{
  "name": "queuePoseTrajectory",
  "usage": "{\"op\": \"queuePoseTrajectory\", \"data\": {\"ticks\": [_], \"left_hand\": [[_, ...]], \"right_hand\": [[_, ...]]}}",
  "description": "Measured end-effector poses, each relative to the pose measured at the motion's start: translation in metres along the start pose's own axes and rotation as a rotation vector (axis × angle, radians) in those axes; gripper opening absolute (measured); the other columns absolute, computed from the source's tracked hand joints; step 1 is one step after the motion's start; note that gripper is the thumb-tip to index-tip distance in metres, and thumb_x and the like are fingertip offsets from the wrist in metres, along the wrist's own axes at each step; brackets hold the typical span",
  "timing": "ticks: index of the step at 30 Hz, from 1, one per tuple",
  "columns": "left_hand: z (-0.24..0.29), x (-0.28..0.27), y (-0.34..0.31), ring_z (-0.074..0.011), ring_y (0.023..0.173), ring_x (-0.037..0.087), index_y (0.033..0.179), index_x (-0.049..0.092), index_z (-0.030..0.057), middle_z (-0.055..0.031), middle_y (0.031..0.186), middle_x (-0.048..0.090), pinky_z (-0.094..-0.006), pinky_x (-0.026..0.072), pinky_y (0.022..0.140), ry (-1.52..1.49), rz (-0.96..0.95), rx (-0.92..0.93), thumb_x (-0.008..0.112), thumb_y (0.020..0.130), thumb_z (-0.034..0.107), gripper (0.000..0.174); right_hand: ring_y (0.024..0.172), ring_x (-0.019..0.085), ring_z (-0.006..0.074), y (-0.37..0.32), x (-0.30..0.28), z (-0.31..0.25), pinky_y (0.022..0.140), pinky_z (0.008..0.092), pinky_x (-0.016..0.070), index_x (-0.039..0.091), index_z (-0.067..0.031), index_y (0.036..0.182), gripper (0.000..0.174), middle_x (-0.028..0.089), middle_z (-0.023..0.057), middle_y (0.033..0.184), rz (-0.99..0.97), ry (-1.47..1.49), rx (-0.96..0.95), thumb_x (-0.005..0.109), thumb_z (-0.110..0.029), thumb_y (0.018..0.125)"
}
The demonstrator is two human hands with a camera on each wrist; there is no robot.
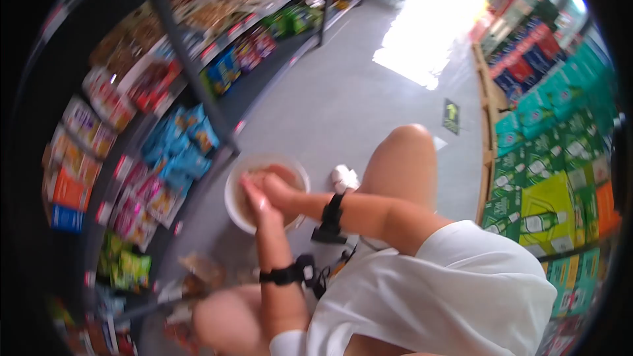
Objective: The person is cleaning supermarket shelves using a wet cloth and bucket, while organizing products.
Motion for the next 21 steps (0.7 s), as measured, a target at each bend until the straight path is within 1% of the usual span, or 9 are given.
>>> {"op": "queuePoseTrajectory", "data": {"ticks": [2, 4, 5, 11, 12, 14, 15, 19, 21], "left_hand": [[0.001, 0.004, -0.014, -0.0249, 0.125, 0.045, 0.137, 0.041, 0.0059, -0.0135, 0.139, 0.043, -0.0363, 0.0351, 0.106, 0.068, 0.049, 0.018, 0.043, 0.094, 0.053, 0.064], [0.003, -0.001, -0.011, -0.0227, 0.113, 0.048, 0.121, 0.047, 0.0032, -0.0120, 0.122, 0.050, -0.0349, 0.0408, 0.097, 0.098, 0.060, 0.136, 0.049, 0.094, 0.039, 0.045], [0.017, 0.005, -0.027, -0.0223, 0.112, 0.049, 0.120, 0.047, 0.0018, -0.0128, 0.121, 0.050, -0.0349, 0.0410, 0.096, 0.215, 0.115, 0.167, 0.051, 0.094, 0.037, 0.044], [0.009, -0.021, -0.025, -0.0235, 0.109, 0.054, 0.118, 0.054, -0.0008, -0.0143, 0.119, 0.056, -0.0338, 0.0444, 0.093, 0.230, 0.231, 0.126, 0.048, 0.095, 0.038, 0.045], [0.006, -0.024, -0.023, -0.0235, 0.107, 0.055, 0.117, 0.054, -0.0016, -0.0150, 0.117, 0.056, -0.0334, 0.0452, 0.091, 0.271, 0.213, 0.121, 0.047, 0.095, 0.037, 0.045], [0.002, -0.020, -0.031, -0.0245, 0.105, 0.057, 0.115, 0.055, -0.0025, -0.0158, 0.115, 0.057, -0.0346, 0.0476, 0.088, 0.166, 0.232, 0.068, 0.044, 0.095, 0.040, 0.048], [-0.005, -0.025, -0.026, -0.0249, 0.104, 0.058, 0.115, 0.055, -0.0022, -0.0158, 0.115, 0.058, -0.0355, 0.0481, 0.087, 0.143, 0.255, 0.058, 0.044, 0.095, 0.040, 0.048], [-0.010, -0.028, -0.022, -0.0261, 0.105, 0.057, 0.113, 0.055, -0.0008, -0.0164, 0.115, 0.057, -0.0360, 0.0462, 0.089, 0.093, 0.231, 0.089, 0.044, 0.094, 0.040, 0.046], [0.018, -0.009, -0.046, -0.0240, 0.110, 0.053, 0.112, 0.057, 0.0006, -0.0138, 0.116, 0.057, -0.0337, 0.0413, 0.094, 0.048, 0.247, 0.125, 0.044, 0.094, 0.039, 0.044]], "right_hand": [[0.092, 0.063, 0.0308, 0.000, 0.004, 0.005, 0.080, 0.0401, 0.0468, 0.061, 0.0017, 0.100, 0.043, 0.065, 0.0215, 0.095, -0.028, -0.033, 0.036, 0.053, -0.040, 0.091], [0.090, 0.063, 0.0320, 0.001, 0.005, 0.010, 0.079, 0.0406, 0.0473, 0.062, 0.0019, 0.098, 0.040, 0.066, 0.0219, 0.093, -0.048, -0.045, 0.064, 0.054, -0.037, 0.090], [0.089, 0.064, 0.0325, 0.002, 0.007, 0.014, 0.078, 0.0408, 0.0476, 0.062, 0.0020, 0.096, 0.039, 0.066, 0.0220, 0.092, -0.058, -0.051, 0.076, 0.054, -0.035, 0.090], [0.085, 0.066, 0.0359, 0.011, 0.015, 0.067, 0.075, 0.0422, 0.0491, 0.065, 0.0028, 0.089, 0.030, 0.067, 0.0231, 0.088, -0.094, -0.076, 0.090, 0.058, -0.026, 0.086], [0.086, 0.066, 0.0372, -0.004, 0.004, 0.027, 0.075, 0.0423, 0.0492, 0.065, 0.0029, 0.089, 0.032, 0.067, 0.0245, 0.089, -0.126, -0.155, 0.136, 0.058, -0.028, 0.086], [0.086, 0.065, 0.0393, -0.004, 0.002, 0.021, 0.075, 0.0434, 0.0494, 0.065, 0.0026, 0.087, 0.033, 0.066, 0.0251, 0.089, -0.070, -0.170, 0.137, 0.058, -0.030, 0.085], [0.086, 0.065, 0.0396, -0.006, 0.002, 0.010, 0.076, 0.0447, 0.0497, 0.066, 0.0013, 0.086, 0.032, 0.066, 0.0249, 0.087, -0.135, -0.445, 0.089, 0.057, -0.030, 0.085], [0.085, 0.065, 0.0387, -0.014, -0.008, -0.020, 0.075, 0.0469, 0.0503, 0.066, -0.0004, 0.085, 0.031, 0.066, 0.0233, 0.086, -0.104, -0.541, -0.009, 0.056, -0.030, 0.085], [0.079, 0.066, 0.0359, 0.004, -0.003, -0.003, 0.069, 0.0440, 0.0505, 0.066, -0.0006, 0.088, 0.031, 0.067, 0.0220, 0.086, -0.085, -0.455, -0.048, 0.055, -0.029, 0.087]]}}
Point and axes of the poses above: each hand's wrist, its own y-axis towards the middle knuckle, its own x-axis out of the palm, z = x × y, the point moved 9 cm from there along y, towards the middle knuckle
